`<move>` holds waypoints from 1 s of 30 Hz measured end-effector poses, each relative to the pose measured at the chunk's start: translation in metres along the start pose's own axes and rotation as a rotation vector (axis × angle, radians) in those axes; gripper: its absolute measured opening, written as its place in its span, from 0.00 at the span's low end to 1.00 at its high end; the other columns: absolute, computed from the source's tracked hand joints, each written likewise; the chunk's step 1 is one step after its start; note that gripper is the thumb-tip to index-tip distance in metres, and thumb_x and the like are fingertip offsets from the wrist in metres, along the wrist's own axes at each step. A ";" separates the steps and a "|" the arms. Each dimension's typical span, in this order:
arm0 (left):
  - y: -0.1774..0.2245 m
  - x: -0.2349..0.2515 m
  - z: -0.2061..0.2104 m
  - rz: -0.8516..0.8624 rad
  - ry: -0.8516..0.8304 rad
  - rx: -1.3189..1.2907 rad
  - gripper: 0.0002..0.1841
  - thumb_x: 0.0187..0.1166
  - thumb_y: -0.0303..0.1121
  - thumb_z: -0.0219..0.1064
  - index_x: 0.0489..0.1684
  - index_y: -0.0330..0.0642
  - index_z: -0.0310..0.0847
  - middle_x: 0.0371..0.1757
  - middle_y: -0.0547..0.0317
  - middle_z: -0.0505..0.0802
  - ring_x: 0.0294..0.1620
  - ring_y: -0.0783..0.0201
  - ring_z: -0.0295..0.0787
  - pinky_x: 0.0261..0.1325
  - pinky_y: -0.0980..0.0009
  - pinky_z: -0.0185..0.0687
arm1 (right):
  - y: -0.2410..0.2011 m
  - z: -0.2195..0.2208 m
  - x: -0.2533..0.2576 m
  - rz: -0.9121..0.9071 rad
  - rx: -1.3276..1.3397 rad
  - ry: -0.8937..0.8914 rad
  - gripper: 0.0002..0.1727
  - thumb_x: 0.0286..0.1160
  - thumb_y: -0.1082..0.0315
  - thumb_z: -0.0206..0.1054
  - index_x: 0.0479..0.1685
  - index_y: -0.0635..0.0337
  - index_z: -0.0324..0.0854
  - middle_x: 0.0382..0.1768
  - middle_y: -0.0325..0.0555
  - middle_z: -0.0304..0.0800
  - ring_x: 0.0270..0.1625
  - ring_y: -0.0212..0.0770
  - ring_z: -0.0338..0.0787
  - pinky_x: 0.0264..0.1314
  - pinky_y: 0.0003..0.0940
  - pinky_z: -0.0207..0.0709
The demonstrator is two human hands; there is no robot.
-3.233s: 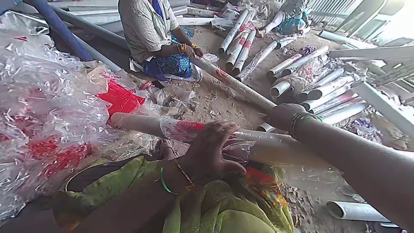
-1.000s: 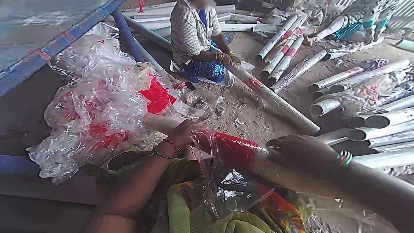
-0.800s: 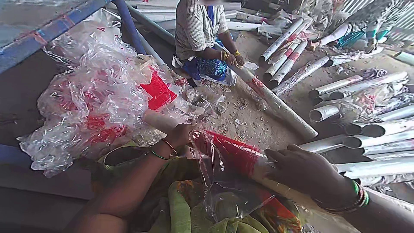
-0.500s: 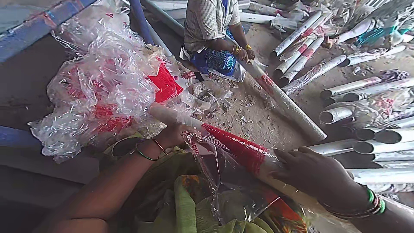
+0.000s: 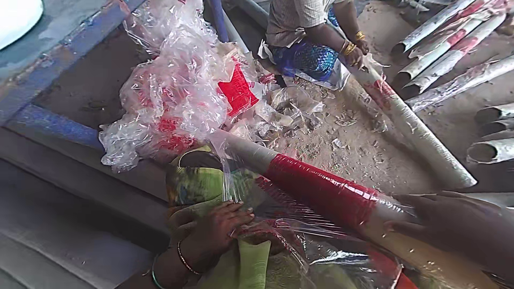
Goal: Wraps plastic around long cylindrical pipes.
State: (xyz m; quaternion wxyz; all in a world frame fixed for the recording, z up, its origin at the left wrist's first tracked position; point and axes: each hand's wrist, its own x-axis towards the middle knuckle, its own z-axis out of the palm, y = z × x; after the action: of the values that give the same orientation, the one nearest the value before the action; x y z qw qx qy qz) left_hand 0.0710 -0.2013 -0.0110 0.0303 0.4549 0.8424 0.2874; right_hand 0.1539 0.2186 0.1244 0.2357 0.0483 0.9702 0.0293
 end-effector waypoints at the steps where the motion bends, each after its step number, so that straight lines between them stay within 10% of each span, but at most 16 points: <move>1: 0.002 -0.002 0.000 -0.013 -0.049 -0.009 0.18 0.77 0.28 0.58 0.57 0.43 0.93 0.62 0.55 0.95 0.69 0.45 0.89 0.73 0.45 0.78 | -0.001 -0.001 0.000 0.002 0.006 -0.011 0.40 0.67 0.32 0.71 0.61 0.62 0.88 0.47 0.68 0.92 0.58 0.75 0.88 0.53 0.72 0.77; 4: 0.004 0.005 -0.026 -0.146 -0.281 -0.185 0.30 0.77 0.31 0.66 0.81 0.34 0.73 0.80 0.43 0.81 0.86 0.40 0.68 0.88 0.45 0.57 | -0.003 -0.004 0.003 0.000 0.013 0.002 0.40 0.67 0.32 0.71 0.59 0.63 0.89 0.45 0.69 0.92 0.56 0.75 0.89 0.51 0.72 0.77; 8: -0.005 0.027 -0.054 -0.104 -0.134 -0.432 0.45 0.72 0.46 0.67 0.90 0.30 0.56 0.86 0.39 0.71 0.88 0.57 0.65 0.86 0.65 0.62 | -0.014 -0.013 0.003 0.037 -0.018 -0.063 0.39 0.70 0.32 0.70 0.60 0.62 0.87 0.45 0.69 0.92 0.56 0.73 0.89 0.51 0.72 0.77; 11: -0.008 0.045 -0.074 -0.074 0.193 -0.667 0.46 0.78 0.63 0.62 0.85 0.32 0.65 0.82 0.47 0.79 0.81 0.58 0.77 0.82 0.61 0.74 | -0.019 -0.009 -0.004 0.021 -0.054 0.011 0.38 0.69 0.33 0.71 0.56 0.62 0.88 0.42 0.67 0.93 0.52 0.72 0.91 0.47 0.70 0.79; 14: -0.014 0.070 -0.098 -0.209 0.471 -0.520 0.27 0.85 0.48 0.57 0.74 0.37 0.78 0.69 0.56 0.90 0.67 0.62 0.88 0.72 0.62 0.83 | -0.021 0.002 -0.012 -0.028 -0.066 0.166 0.36 0.64 0.35 0.75 0.48 0.64 0.90 0.37 0.66 0.93 0.46 0.72 0.93 0.38 0.67 0.80; 16: -0.028 0.095 -0.099 -0.457 0.434 -0.283 0.21 0.88 0.44 0.59 0.68 0.40 0.83 0.63 0.53 0.92 0.62 0.61 0.91 0.68 0.57 0.83 | -0.021 0.006 -0.015 -0.032 -0.062 0.218 0.35 0.63 0.36 0.76 0.44 0.65 0.89 0.34 0.66 0.92 0.44 0.71 0.93 0.35 0.66 0.80; 20: -0.095 0.147 -0.059 -0.930 0.065 -0.152 0.40 0.84 0.62 0.57 0.76 0.28 0.74 0.67 0.26 0.85 0.70 0.30 0.81 0.72 0.31 0.68 | -0.023 0.007 -0.019 -0.034 -0.071 0.233 0.34 0.64 0.36 0.76 0.42 0.65 0.89 0.31 0.64 0.91 0.43 0.70 0.93 0.34 0.62 0.79; 27: -0.135 0.186 0.032 -1.498 0.326 -0.502 0.46 0.85 0.59 0.57 0.86 0.21 0.54 0.87 0.26 0.62 0.89 0.38 0.57 0.88 0.48 0.55 | -0.023 0.006 -0.022 -0.018 -0.082 0.219 0.36 0.64 0.35 0.74 0.45 0.65 0.90 0.34 0.64 0.93 0.45 0.68 0.93 0.38 0.62 0.81; 30: -0.143 0.185 0.034 -1.489 0.140 -0.419 0.39 0.90 0.58 0.51 0.81 0.26 0.67 0.86 0.32 0.68 0.90 0.43 0.60 0.88 0.49 0.54 | -0.022 0.006 -0.024 -0.028 -0.075 0.219 0.36 0.65 0.36 0.75 0.46 0.66 0.90 0.35 0.66 0.93 0.45 0.70 0.93 0.37 0.63 0.81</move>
State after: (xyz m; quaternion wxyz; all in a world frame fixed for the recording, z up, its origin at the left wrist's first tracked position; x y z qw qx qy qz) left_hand -0.1333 -0.1013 -0.0738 0.2477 -0.2653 0.8541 0.3726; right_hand 0.1763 0.1944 0.1280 0.1302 0.0224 0.9889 0.0675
